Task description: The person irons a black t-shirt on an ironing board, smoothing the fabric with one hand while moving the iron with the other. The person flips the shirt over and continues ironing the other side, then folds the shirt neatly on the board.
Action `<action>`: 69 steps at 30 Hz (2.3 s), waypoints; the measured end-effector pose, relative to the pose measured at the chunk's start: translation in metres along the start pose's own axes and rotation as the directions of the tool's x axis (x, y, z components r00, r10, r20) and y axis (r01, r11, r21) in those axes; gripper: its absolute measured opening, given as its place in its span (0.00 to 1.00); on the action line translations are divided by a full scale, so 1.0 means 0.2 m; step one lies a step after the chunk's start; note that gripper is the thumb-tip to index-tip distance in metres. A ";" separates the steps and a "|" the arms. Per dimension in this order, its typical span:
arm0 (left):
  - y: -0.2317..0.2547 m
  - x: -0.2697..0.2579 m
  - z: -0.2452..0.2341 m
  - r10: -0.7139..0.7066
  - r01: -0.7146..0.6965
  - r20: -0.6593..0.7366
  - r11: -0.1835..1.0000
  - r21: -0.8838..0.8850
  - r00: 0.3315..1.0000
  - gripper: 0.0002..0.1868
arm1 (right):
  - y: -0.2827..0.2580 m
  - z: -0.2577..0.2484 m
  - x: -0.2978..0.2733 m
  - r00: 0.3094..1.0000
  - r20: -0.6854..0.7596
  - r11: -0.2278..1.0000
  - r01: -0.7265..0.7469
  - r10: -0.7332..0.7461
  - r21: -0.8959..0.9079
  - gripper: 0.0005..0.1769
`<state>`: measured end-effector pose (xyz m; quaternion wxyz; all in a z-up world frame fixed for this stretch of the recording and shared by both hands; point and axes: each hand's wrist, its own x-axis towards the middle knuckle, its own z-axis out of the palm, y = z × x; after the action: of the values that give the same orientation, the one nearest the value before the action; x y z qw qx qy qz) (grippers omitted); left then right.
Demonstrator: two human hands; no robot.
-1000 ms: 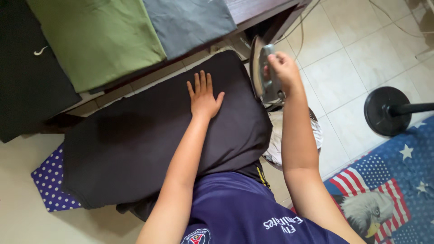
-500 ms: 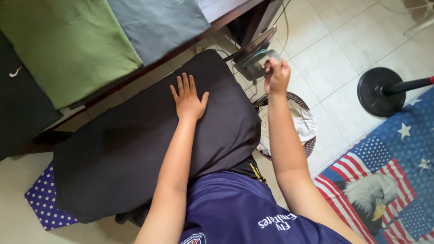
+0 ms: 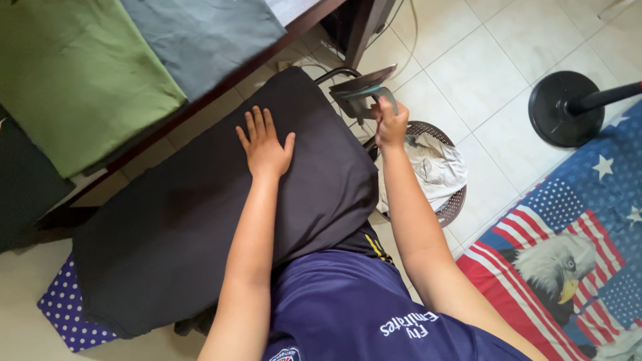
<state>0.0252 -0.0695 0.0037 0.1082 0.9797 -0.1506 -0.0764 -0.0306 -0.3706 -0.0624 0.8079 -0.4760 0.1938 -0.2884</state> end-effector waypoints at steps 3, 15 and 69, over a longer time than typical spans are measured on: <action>0.00 0.00 0.00 0.000 0.000 -0.010 1.000 -0.004 1.000 0.47 | 0.02 0.00 -0.01 0.999 -0.030 1.000 0.011 -0.011 0.000 0.19; 0.01 -0.01 -0.02 -0.014 0.014 0.005 1.000 -0.009 1.000 0.47 | 0.03 0.02 -0.03 0.999 -0.050 0.999 0.003 -0.001 0.043 0.21; -0.02 -0.03 0.10 -0.082 0.078 -0.117 0.996 -0.035 0.990 0.48 | -0.25 0.76 -0.40 0.637 0.760 0.425 0.728 -0.130 -0.537 0.21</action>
<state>0.0170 -0.0681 -0.0154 0.1287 0.9860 -0.1033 -0.0247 -0.0154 -0.2377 0.0555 0.3939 -0.8896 -0.1103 -0.2031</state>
